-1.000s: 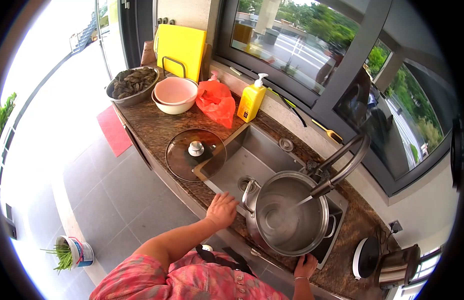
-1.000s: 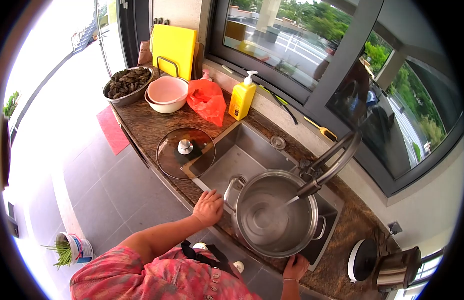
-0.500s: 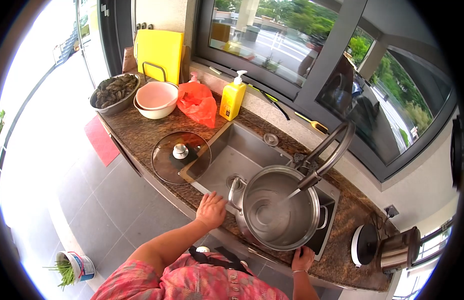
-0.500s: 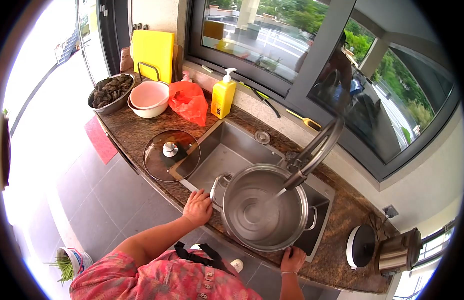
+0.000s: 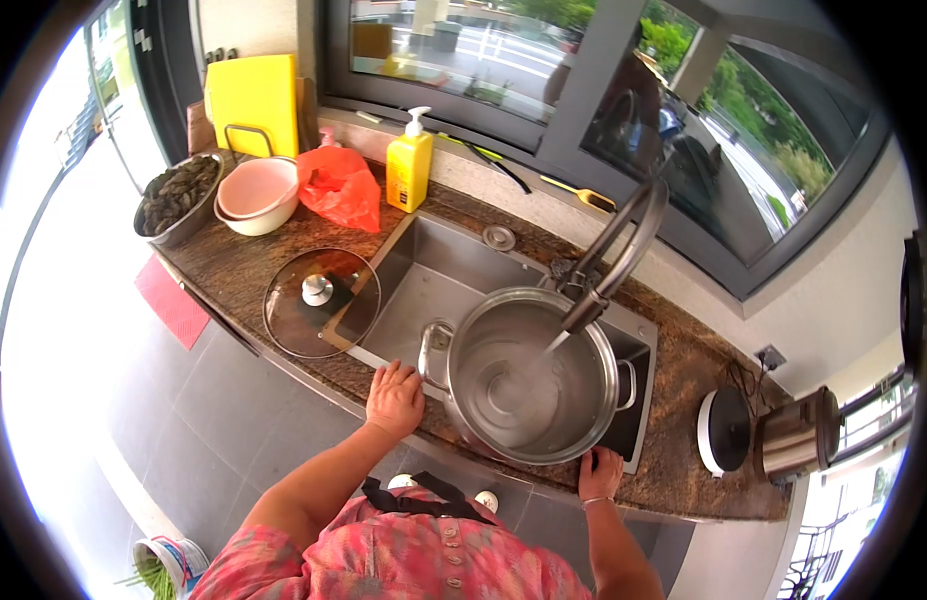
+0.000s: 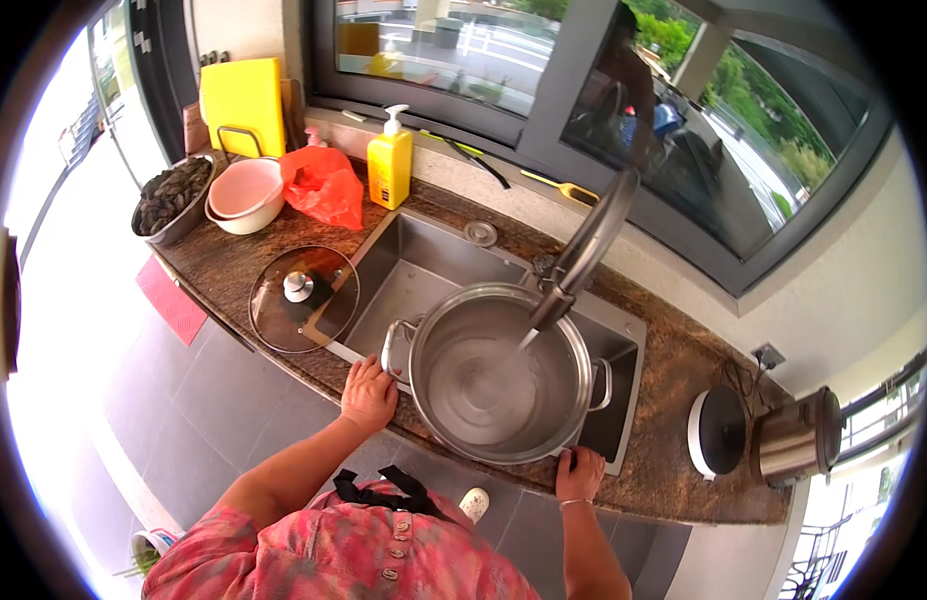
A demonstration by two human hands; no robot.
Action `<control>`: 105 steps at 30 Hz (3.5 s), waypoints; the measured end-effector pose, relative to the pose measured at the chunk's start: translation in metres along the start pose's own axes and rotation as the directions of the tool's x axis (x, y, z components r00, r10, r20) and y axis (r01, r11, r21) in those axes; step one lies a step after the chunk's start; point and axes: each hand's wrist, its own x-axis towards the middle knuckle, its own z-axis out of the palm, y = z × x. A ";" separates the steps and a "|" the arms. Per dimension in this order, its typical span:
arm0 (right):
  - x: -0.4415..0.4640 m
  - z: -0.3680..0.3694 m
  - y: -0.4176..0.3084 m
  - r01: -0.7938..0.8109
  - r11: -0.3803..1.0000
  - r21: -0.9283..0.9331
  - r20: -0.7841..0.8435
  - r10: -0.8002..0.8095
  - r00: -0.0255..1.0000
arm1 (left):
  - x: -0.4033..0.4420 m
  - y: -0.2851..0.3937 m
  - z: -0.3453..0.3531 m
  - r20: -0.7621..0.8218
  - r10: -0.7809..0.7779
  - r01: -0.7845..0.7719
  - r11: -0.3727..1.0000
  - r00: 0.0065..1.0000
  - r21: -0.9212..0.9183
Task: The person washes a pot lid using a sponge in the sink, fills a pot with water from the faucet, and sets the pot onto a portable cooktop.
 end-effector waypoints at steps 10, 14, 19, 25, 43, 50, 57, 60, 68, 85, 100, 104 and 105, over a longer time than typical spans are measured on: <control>-0.001 0.001 0.002 -0.010 1.000 -0.023 0.026 0.011 1.000 | 0.001 0.002 0.000 0.031 -0.003 0.004 1.000 1.000 -0.004; -0.001 0.000 0.001 -0.010 1.000 -0.019 0.025 0.010 1.000 | 0.002 0.005 -0.003 0.043 -0.010 0.011 1.000 0.999 -0.012; -0.001 0.001 0.002 -0.023 0.999 -0.025 0.033 0.024 0.999 | 0.002 0.003 -0.002 0.048 -0.002 0.002 1.000 0.999 0.000; -0.001 0.001 0.002 -0.036 0.999 -0.033 0.050 0.038 0.998 | 0.002 0.003 -0.002 0.053 -0.008 0.008 1.000 0.999 -0.005; 0.001 -0.002 -0.001 -0.084 0.996 -0.026 0.100 0.086 0.991 | 0.001 0.000 0.001 0.050 -0.004 0.004 1.000 0.999 0.008; 0.000 -0.001 0.001 -0.067 0.998 -0.017 0.087 0.068 0.994 | 0.001 0.001 0.001 0.054 -0.008 0.008 1.000 0.998 0.007; 0.000 0.000 0.001 -0.046 0.999 -0.022 0.061 0.047 0.997 | 0.001 0.000 0.002 0.048 -0.010 0.010 1.000 0.999 0.002; 0.000 0.000 0.000 -0.043 0.999 -0.032 0.054 0.045 0.997 | 0.001 0.000 0.003 0.041 -0.010 0.010 1.000 0.999 0.002; 0.000 0.001 0.000 -0.035 0.999 -0.030 0.045 0.036 0.998 | 0.002 0.001 0.000 0.062 -0.015 0.015 1.000 0.998 -0.003; 0.001 -0.003 -0.002 -0.063 0.998 -0.020 0.074 0.064 0.995 | 0.001 -0.001 0.003 0.060 -0.015 0.015 1.000 0.998 0.007; -0.001 0.001 0.002 -0.027 0.999 -0.035 0.035 0.028 0.999 | 0.001 -0.003 0.005 0.056 -0.011 0.011 1.000 0.998 0.000; 0.000 0.001 0.001 -0.032 0.999 -0.039 0.039 0.033 0.999 | 0.001 -0.002 0.004 0.066 -0.012 0.012 1.000 0.998 0.004; 0.000 0.001 0.001 -0.033 0.999 -0.038 0.041 0.035 0.999 | 0.001 -0.002 0.004 0.067 -0.013 0.012 1.000 0.998 0.004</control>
